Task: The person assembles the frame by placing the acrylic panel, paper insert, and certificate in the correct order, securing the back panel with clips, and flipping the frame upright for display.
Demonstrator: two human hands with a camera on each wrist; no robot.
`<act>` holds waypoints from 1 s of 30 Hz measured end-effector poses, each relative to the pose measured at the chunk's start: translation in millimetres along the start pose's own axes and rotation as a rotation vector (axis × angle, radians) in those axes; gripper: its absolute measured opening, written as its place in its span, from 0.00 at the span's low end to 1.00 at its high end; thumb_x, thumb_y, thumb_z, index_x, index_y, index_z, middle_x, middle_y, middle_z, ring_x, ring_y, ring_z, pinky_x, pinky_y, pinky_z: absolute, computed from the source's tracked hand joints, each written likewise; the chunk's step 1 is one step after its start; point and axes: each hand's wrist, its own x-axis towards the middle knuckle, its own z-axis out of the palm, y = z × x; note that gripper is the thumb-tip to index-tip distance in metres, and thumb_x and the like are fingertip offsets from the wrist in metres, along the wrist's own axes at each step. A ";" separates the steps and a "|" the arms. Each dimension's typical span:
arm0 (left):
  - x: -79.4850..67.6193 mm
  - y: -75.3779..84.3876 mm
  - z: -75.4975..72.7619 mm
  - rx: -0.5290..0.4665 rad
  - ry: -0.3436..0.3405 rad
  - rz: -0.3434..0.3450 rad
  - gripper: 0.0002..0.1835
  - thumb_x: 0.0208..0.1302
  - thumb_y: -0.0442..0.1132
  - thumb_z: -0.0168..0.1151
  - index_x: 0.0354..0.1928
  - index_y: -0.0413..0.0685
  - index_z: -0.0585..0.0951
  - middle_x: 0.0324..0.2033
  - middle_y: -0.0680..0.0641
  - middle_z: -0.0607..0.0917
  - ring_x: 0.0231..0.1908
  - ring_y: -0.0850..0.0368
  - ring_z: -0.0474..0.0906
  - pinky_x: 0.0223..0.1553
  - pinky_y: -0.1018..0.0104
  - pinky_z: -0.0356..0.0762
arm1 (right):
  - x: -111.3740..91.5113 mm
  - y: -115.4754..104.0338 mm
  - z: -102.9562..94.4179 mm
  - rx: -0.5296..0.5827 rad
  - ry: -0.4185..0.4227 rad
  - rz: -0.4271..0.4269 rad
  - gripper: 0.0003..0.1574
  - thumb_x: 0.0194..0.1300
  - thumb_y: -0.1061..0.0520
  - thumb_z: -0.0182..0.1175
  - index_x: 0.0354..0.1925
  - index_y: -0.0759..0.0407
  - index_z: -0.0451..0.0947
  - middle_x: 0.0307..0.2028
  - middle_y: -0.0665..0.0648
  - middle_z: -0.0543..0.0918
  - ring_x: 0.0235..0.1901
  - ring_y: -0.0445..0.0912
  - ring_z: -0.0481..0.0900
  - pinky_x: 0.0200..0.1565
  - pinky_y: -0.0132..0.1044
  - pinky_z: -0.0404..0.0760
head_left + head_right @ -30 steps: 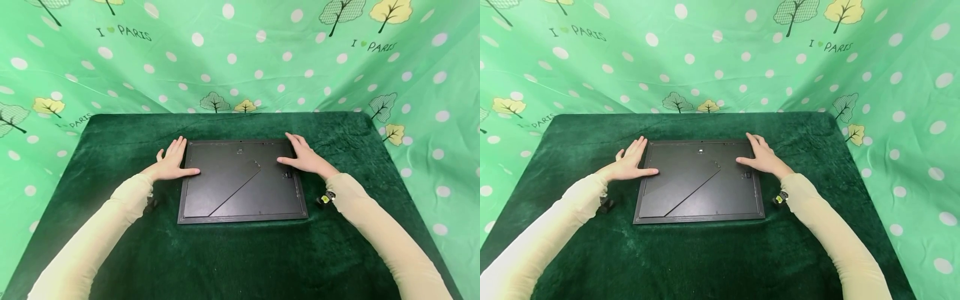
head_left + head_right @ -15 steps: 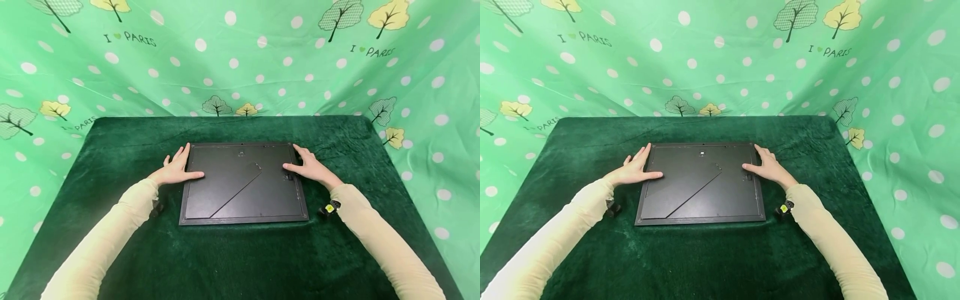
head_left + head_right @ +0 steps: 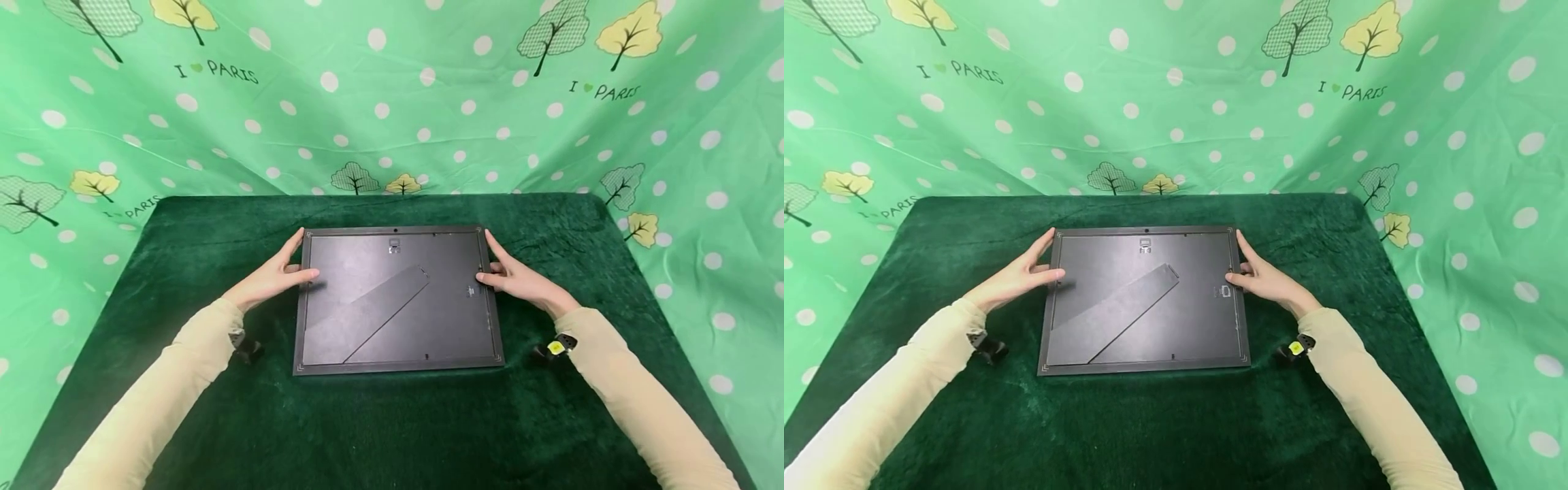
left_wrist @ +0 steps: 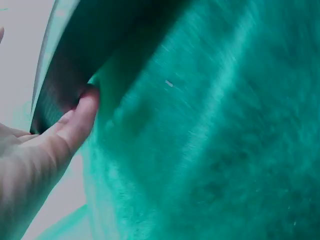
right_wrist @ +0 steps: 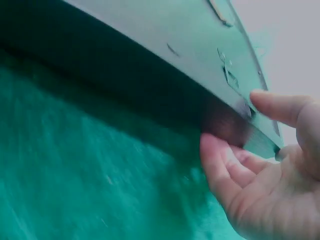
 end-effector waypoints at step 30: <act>-33.8 77.9 -27.3 -0.531 0.053 0.619 0.41 0.63 0.13 0.48 0.74 0.54 0.58 0.57 0.38 0.73 0.47 0.46 0.82 0.43 0.56 0.80 | -11.1 -87.9 -46.8 -0.054 0.354 -0.279 0.49 0.74 0.57 0.52 0.72 0.21 0.34 0.67 0.70 0.62 0.59 0.65 0.69 0.57 0.61 0.66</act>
